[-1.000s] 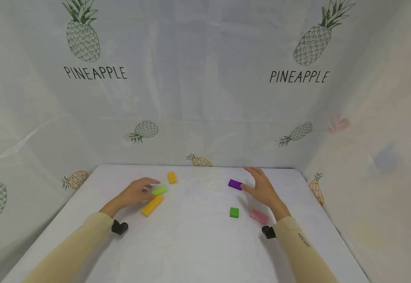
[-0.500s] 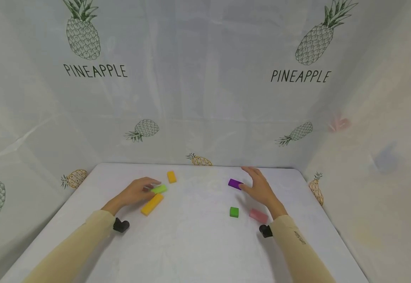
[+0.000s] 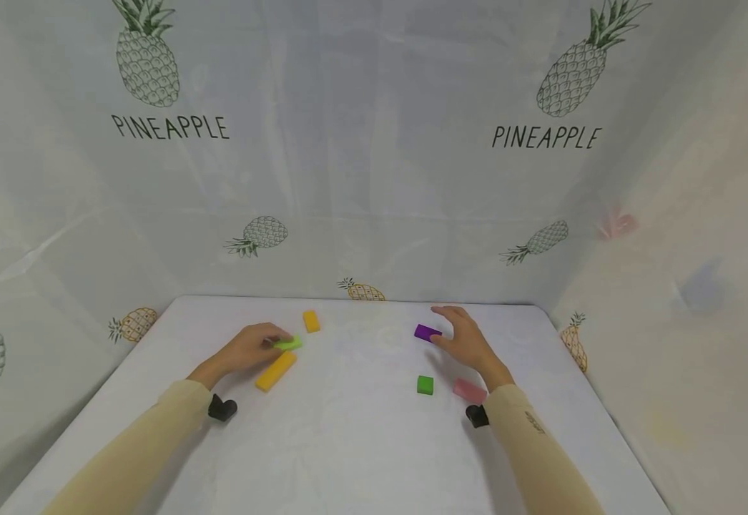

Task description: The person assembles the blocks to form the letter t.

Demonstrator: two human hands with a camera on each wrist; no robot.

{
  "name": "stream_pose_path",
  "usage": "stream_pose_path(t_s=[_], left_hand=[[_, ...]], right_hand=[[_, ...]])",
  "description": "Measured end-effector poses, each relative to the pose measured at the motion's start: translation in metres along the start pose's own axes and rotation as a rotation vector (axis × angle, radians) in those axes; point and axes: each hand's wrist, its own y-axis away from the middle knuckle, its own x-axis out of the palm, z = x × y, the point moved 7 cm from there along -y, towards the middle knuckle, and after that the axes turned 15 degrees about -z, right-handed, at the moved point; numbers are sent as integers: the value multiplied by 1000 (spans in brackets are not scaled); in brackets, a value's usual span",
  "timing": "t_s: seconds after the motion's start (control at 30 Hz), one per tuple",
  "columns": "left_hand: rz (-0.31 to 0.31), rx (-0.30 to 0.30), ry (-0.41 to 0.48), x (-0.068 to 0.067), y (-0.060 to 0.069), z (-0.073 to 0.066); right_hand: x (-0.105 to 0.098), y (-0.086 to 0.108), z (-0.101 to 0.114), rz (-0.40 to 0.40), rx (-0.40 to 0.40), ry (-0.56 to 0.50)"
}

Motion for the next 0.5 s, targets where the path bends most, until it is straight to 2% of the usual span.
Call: stream_pose_path(t_s=[0.3, 0.5], left_hand=[[14, 19, 6, 1, -2, 4], [42, -6, 26, 0, -2, 5]], right_hand=[[9, -1, -4, 21, -27, 3], [14, -2, -10, 64, 23, -15]])
